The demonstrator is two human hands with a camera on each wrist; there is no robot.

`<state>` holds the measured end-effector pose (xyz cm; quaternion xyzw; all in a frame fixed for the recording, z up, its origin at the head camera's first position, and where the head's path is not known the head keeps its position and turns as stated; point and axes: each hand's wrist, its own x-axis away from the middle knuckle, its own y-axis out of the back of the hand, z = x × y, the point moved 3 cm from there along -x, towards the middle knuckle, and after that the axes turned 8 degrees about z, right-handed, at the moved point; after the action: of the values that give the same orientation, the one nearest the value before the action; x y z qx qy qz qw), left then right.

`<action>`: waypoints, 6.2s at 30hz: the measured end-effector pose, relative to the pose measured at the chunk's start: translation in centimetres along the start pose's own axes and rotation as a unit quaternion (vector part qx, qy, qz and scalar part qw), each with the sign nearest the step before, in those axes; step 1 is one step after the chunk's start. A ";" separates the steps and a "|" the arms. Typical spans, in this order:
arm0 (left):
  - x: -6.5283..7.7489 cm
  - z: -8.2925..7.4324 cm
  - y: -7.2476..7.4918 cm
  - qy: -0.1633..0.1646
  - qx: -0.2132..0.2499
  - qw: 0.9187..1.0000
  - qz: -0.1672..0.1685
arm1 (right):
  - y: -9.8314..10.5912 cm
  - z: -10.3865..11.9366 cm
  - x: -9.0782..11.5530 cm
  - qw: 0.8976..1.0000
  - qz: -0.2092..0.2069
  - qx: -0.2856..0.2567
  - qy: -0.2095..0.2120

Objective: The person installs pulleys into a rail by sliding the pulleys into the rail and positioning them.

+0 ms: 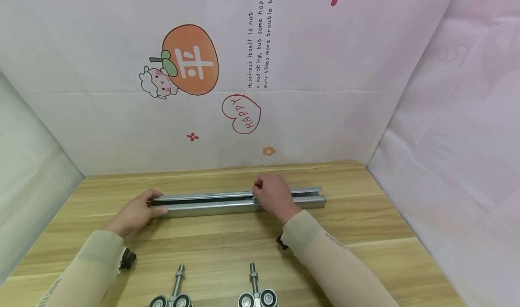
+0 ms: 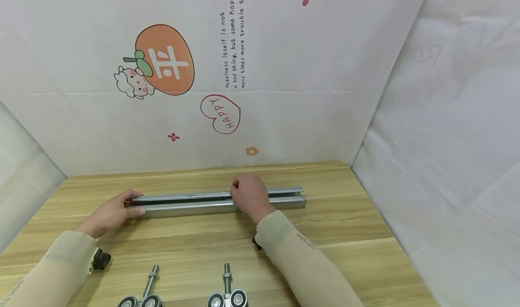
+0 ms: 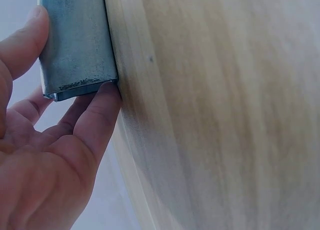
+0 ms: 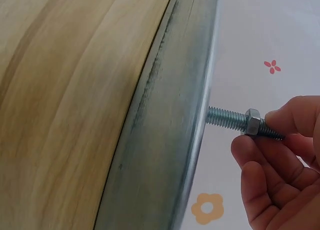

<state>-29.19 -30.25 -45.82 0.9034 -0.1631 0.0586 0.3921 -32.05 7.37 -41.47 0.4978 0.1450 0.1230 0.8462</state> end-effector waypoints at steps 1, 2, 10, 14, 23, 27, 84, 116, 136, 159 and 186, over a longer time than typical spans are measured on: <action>0.0 0.0 0.0 -0.002 -0.001 1.000 0.001 | -0.1 0.0 -0.1 1.000 0.000 0.001 0.001; 0.0 0.1 0.0 -0.002 -0.002 1.000 0.000 | -0.2 0.1 -0.1 1.000 0.000 0.001 0.003; -0.4 0.4 -0.3 0.004 -0.010 1.000 -0.008 | -0.9 0.6 -0.6 1.000 -0.004 0.006 0.023; -0.3 0.3 -0.3 0.003 -0.008 1.000 -0.008 | -1.1 1.0 -0.7 1.000 -0.005 0.005 0.029; -0.1 0.1 -0.2 0.000 -0.003 1.000 -0.006 | -1.7 1.6 -1.1 1.000 -0.003 0.005 0.030; -0.1 0.1 -0.2 0.001 0.001 1.000 -0.005 | -2.0 2.1 -1.2 1.000 0.000 0.001 0.030; -0.7 0.3 0.4 0.023 0.002 1.000 -0.003 | -10.9 15.2 -3.7 0.980 0.151 0.076 0.108; -0.3 -0.1 0.2 0.010 0.010 1.000 -0.009 | -12.1 17.7 -4.9 0.963 0.173 0.139 0.151; -0.4 -0.3 0.6 0.017 0.036 0.999 -0.003 | -11.2 16.5 -4.9 0.962 0.232 0.047 0.139; -0.2 -0.2 0.4 0.026 0.015 1.000 -0.005 | -7.5 8.7 -0.9 0.919 0.287 0.109 0.248; -0.1 -0.6 0.7 0.035 0.039 0.999 0.008 | -3.4 -1.0 3.8 0.946 0.303 0.005 0.120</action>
<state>-29.49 -30.26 -44.99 0.9139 -0.1545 0.0994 0.3619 -28.67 7.95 -45.41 0.5038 0.0886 0.4314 0.7431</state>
